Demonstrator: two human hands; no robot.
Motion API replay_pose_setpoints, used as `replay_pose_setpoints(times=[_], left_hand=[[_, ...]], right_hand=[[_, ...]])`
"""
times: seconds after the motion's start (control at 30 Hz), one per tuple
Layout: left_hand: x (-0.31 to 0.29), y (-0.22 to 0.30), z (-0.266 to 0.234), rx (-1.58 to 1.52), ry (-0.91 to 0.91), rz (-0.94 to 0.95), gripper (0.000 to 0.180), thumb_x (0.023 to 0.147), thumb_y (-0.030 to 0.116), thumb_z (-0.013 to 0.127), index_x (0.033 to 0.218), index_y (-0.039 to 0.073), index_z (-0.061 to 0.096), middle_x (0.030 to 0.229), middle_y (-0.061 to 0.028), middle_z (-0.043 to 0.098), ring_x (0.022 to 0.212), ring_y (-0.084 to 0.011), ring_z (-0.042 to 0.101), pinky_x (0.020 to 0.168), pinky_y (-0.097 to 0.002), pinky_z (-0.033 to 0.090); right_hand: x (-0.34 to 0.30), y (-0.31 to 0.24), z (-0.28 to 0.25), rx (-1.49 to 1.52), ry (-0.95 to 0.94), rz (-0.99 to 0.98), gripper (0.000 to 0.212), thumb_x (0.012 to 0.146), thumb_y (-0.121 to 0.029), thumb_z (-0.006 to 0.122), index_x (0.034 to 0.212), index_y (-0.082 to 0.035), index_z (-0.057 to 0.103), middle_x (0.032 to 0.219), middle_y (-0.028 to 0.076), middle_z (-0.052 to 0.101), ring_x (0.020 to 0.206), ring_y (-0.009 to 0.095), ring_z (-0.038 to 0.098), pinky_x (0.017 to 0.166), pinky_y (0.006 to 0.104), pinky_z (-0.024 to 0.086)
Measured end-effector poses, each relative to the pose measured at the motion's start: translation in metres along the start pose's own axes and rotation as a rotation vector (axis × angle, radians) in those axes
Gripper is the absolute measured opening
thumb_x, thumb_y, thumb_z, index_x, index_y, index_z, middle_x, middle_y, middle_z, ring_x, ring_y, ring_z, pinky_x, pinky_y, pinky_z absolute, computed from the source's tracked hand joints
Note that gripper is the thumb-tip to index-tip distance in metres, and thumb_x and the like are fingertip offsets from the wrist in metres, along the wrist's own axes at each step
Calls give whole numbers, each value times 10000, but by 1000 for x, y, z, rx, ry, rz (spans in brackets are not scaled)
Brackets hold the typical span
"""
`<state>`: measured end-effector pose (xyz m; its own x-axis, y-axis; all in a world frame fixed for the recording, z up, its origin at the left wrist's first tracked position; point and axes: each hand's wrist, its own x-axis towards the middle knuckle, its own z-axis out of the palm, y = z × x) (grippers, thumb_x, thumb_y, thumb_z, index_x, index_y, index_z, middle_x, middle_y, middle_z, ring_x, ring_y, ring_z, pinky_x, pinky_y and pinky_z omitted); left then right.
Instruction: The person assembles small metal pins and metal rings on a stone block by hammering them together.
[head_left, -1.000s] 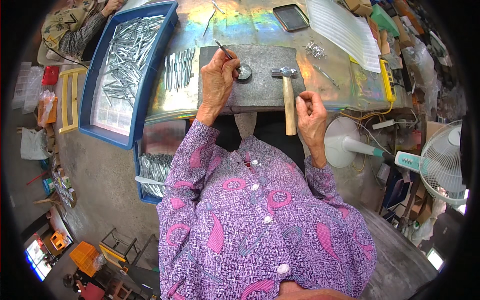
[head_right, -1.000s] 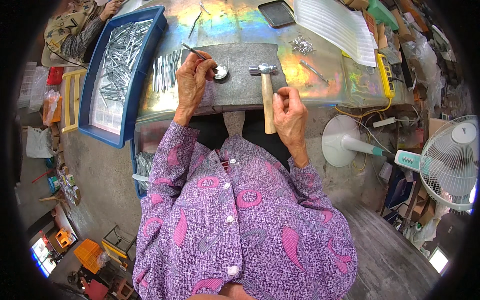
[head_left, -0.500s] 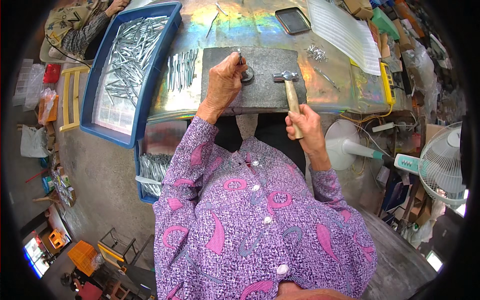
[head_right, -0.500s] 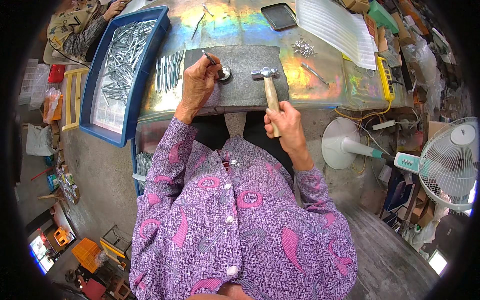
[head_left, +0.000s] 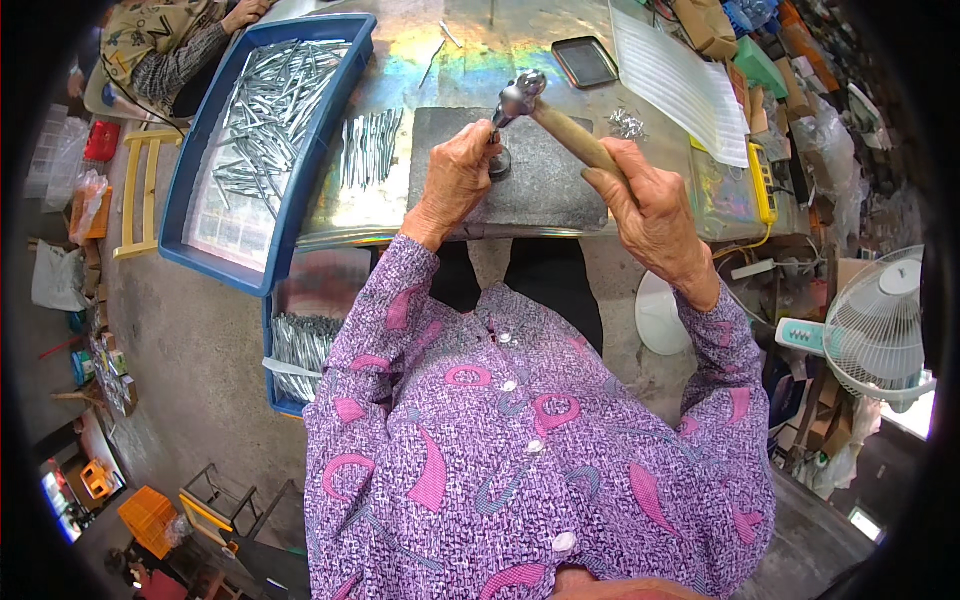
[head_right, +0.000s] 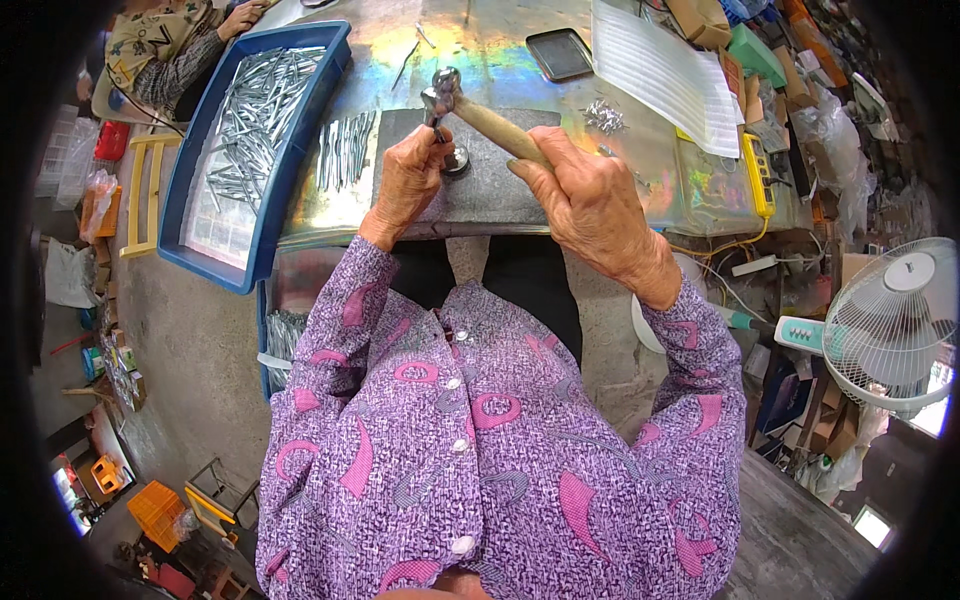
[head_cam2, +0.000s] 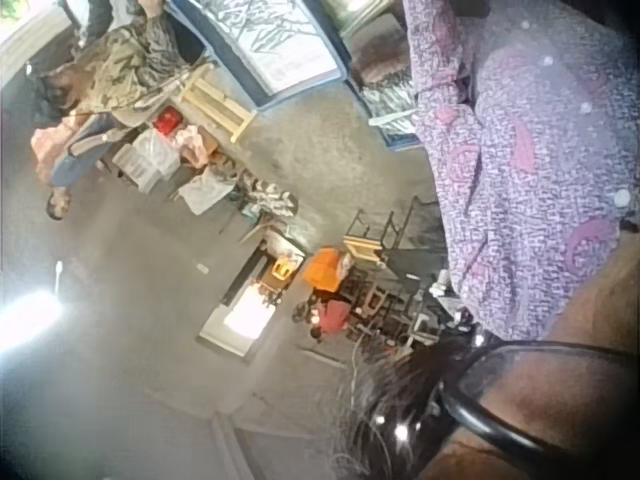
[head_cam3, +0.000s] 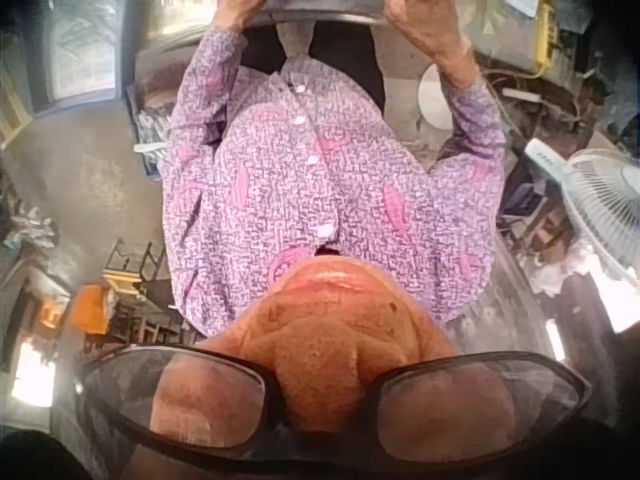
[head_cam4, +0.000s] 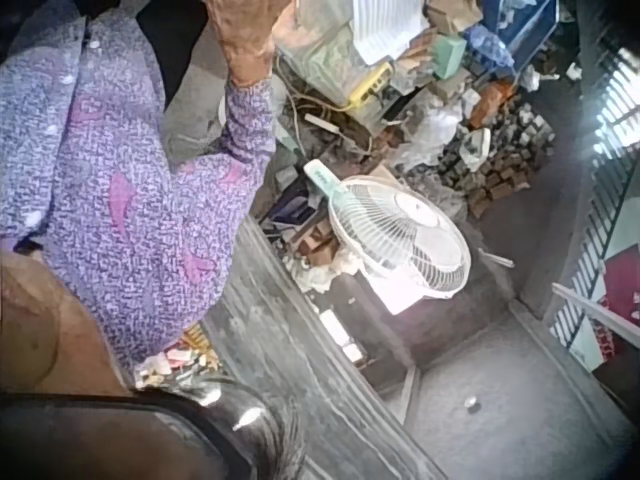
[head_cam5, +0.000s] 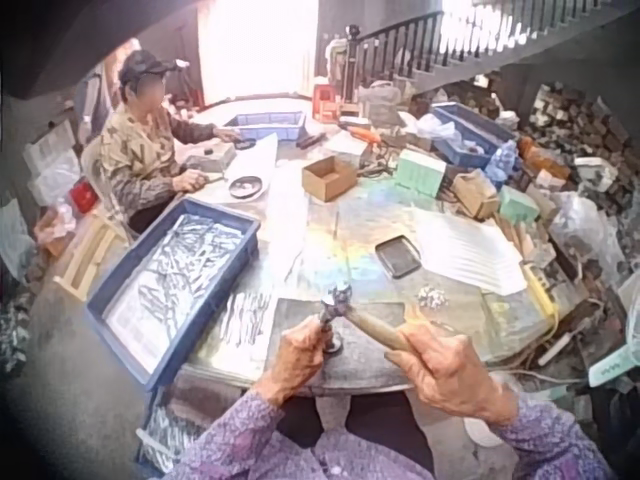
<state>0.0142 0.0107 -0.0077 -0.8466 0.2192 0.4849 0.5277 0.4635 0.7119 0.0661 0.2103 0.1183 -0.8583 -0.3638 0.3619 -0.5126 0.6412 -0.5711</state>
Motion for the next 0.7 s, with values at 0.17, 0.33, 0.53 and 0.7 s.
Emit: replay_pose_setpoints(times=[0.17,0.33,0.53,0.7], left_hand=[[0,2,0,14,19,-2,153,754,-46,555,843,31,457,747,-132,543,677,-298,582,550,-354,458],[1,0,0,31,78,47,95,790,-39,539,814,28,477,717,-131,549,621,-248,602,520,-304,457],[5,4,2,-13,51,13,113,778,-60,528,813,24,462,716,-133,545,659,-309,590,560,-328,462],[2,4,-3,51,54,35,158,741,-77,536,840,16,457,746,-137,538,703,-342,578,580,-361,463]], right_hand=[[6,-6,-8,-119,-74,-3,187,829,-123,598,959,-3,540,655,169,558,588,334,577,492,384,424],[21,-45,-36,-26,35,21,178,847,-108,587,986,-6,542,655,103,546,524,170,548,469,304,416],[6,3,-5,-151,144,-252,200,821,-98,608,969,-8,509,705,145,561,540,242,570,453,322,432],[7,-8,-9,-241,19,-109,169,825,-157,607,856,-39,489,663,174,562,538,328,573,416,388,401]])
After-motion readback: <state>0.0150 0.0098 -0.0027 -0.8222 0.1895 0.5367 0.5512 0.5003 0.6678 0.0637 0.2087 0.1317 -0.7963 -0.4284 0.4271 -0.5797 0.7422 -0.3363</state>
